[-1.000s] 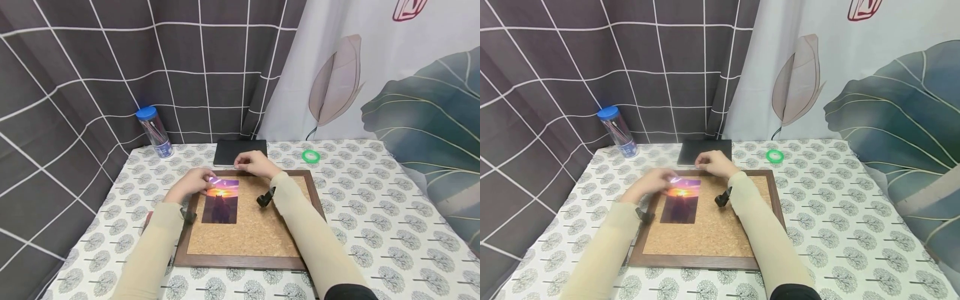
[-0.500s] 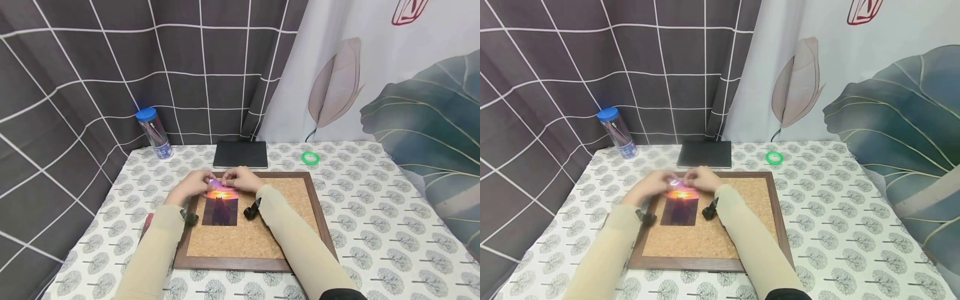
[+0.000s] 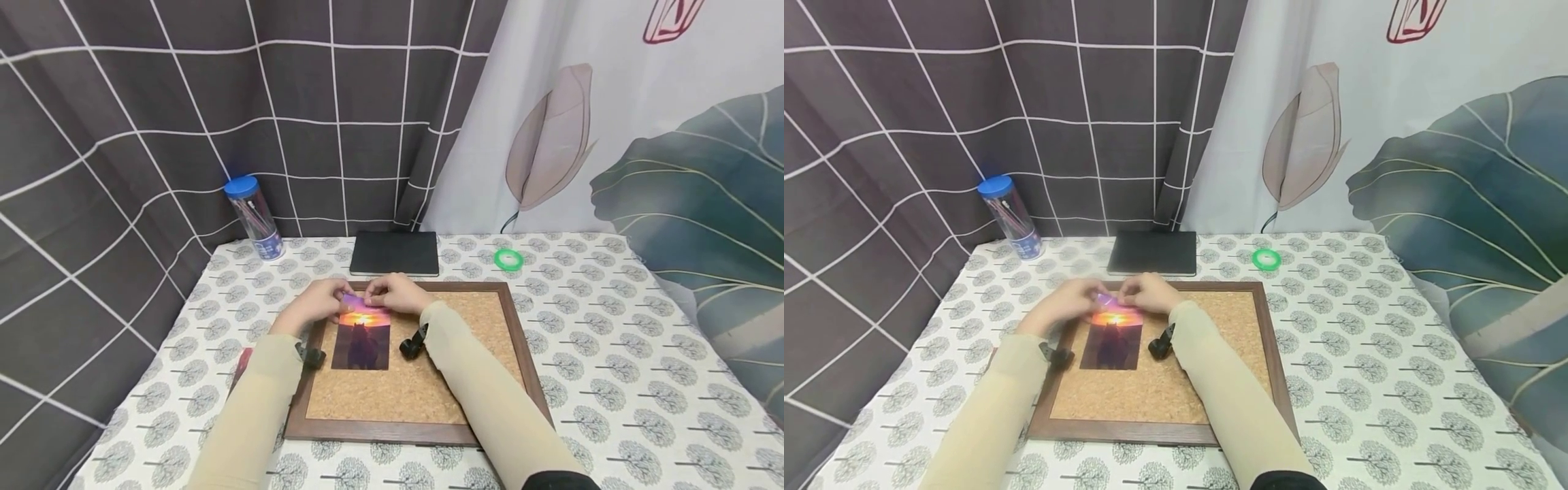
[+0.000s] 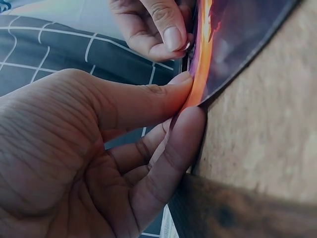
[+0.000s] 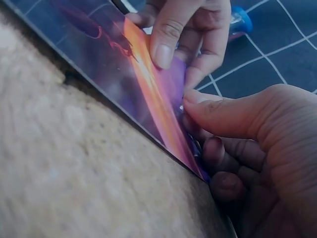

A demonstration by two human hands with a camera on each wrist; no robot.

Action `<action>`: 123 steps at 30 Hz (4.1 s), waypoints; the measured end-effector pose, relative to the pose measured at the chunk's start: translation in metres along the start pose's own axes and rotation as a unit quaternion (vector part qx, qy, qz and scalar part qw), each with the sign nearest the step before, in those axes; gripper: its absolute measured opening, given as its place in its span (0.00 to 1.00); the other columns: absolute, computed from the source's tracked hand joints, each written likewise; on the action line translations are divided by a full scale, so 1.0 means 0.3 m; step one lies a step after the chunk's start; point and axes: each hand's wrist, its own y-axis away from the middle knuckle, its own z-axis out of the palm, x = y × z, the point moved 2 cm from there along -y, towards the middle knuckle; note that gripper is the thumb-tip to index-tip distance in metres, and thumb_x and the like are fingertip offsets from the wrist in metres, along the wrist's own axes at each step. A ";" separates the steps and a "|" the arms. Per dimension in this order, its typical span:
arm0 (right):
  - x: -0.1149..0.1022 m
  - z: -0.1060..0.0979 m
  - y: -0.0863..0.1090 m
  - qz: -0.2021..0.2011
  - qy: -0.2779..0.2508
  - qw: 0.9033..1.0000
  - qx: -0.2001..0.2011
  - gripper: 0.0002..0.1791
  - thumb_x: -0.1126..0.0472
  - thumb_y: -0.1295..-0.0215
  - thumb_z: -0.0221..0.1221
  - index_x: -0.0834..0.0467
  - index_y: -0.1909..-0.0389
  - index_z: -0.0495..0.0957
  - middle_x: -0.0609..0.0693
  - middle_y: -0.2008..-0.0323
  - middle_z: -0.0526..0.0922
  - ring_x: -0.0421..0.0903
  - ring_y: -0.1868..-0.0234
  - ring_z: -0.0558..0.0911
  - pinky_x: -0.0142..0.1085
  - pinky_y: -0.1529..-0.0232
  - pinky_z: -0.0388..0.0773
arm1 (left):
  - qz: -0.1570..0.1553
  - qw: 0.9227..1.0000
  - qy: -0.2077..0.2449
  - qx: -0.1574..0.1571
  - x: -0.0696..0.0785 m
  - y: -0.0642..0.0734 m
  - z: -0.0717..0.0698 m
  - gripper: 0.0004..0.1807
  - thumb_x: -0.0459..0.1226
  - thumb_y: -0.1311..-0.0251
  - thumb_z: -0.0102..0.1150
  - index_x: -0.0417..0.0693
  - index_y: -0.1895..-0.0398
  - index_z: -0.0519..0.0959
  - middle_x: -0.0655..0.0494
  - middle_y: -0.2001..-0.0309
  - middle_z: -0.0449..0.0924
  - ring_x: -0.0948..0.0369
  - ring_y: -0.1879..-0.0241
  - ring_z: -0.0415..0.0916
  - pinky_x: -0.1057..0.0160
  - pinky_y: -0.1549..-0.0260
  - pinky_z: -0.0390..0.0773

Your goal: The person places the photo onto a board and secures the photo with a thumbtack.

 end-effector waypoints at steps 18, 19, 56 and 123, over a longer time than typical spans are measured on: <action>-0.011 0.012 -0.007 0.036 0.010 0.999 0.018 0.03 0.57 0.36 0.67 0.49 0.69 0.86 0.38 0.74 0.84 0.38 0.71 0.76 0.32 0.65 0.73 | -0.008 1.000 0.002 -0.001 0.017 0.012 -0.001 0.15 0.24 0.45 0.64 0.38 0.54 0.80 0.46 0.66 0.81 0.57 0.78 0.80 0.60 0.76 0.85; -0.011 0.012 -0.007 0.038 0.012 0.999 0.018 0.03 0.57 0.36 0.67 0.49 0.69 0.86 0.38 0.74 0.84 0.38 0.71 0.76 0.32 0.65 0.73 | -0.006 1.000 0.003 -0.001 0.016 0.012 -0.001 0.15 0.24 0.45 0.64 0.38 0.54 0.80 0.45 0.66 0.81 0.57 0.78 0.80 0.60 0.76 0.85; -0.017 -0.002 0.000 0.059 0.023 0.997 0.036 0.06 0.55 0.37 0.69 0.51 0.71 0.84 0.40 0.75 0.83 0.39 0.72 0.76 0.33 0.66 0.73 | -0.026 1.000 0.015 -0.005 0.012 0.013 -0.004 0.15 0.27 0.43 0.65 0.40 0.52 0.80 0.48 0.68 0.75 0.58 0.78 0.78 0.60 0.75 0.84; 0.053 0.000 -0.002 -0.021 -0.015 0.999 0.042 0.02 0.59 0.38 0.66 0.50 0.66 0.86 0.39 0.74 0.84 0.38 0.71 0.81 0.33 0.66 0.77 | 0.083 0.987 -0.133 0.027 -0.002 -0.012 -0.017 0.13 0.32 0.50 0.71 0.44 0.59 0.83 0.53 0.64 0.81 0.56 0.61 0.77 0.54 0.54 0.78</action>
